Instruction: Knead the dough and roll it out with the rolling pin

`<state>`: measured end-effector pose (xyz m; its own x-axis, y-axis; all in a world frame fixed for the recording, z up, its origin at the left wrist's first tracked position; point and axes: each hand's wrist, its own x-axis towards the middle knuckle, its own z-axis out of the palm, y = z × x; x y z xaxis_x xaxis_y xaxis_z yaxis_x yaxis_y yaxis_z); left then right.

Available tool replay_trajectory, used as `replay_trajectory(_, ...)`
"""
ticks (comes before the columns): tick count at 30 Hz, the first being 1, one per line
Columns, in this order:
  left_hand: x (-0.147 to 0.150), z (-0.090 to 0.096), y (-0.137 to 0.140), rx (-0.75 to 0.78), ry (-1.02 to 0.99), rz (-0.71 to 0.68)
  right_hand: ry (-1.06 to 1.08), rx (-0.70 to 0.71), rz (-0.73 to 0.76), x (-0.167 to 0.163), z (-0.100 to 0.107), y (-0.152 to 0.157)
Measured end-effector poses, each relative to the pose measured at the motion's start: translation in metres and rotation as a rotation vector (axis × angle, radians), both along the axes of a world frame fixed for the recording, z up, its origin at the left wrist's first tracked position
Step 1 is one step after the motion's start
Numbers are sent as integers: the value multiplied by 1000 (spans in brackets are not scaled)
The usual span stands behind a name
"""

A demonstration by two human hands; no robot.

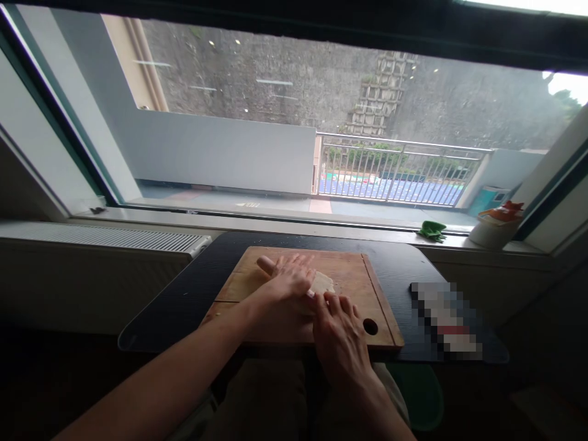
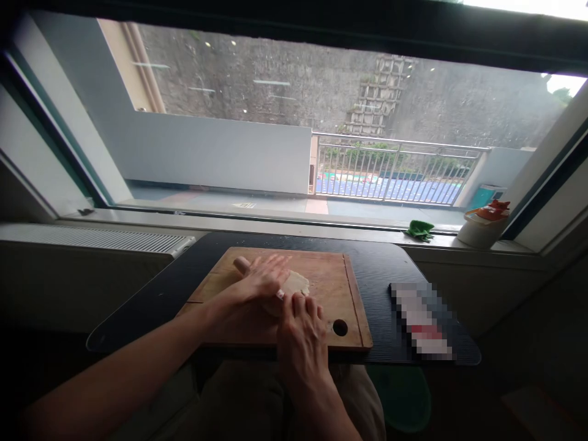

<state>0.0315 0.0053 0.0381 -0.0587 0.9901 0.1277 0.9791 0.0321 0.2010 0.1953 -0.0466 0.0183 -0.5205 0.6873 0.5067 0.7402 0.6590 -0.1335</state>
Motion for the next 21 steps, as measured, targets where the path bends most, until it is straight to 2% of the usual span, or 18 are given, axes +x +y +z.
replay_trajectory(3, -13, -1, -18, -66, 79, -50, -1, 9, 7, -3, 1, -11)
replay_trajectory(6, -18, -2, -22, -137, 174, -70, 9, -13, 23, -5, 0, -11)
replay_trajectory(9, -9, 1, -1, -158, 202, -70, 31, -51, -11, -3, -5, 2)
replay_trajectory(14, 17, 0, 67, -203, 193, -117, 39, -73, -50, 4, -14, 33)
replay_trajectory(16, 24, -5, 85, -194, 164, -124, 34, -85, -72, 6, -15, 41)
replay_trajectory(18, 25, -9, 91, -149, 113, -103, 22, -95, -93, 7, -15, 45)
replay_trajectory(21, 20, -12, 77, -40, 81, -79, 2, -87, -57, 6, -12, 38)
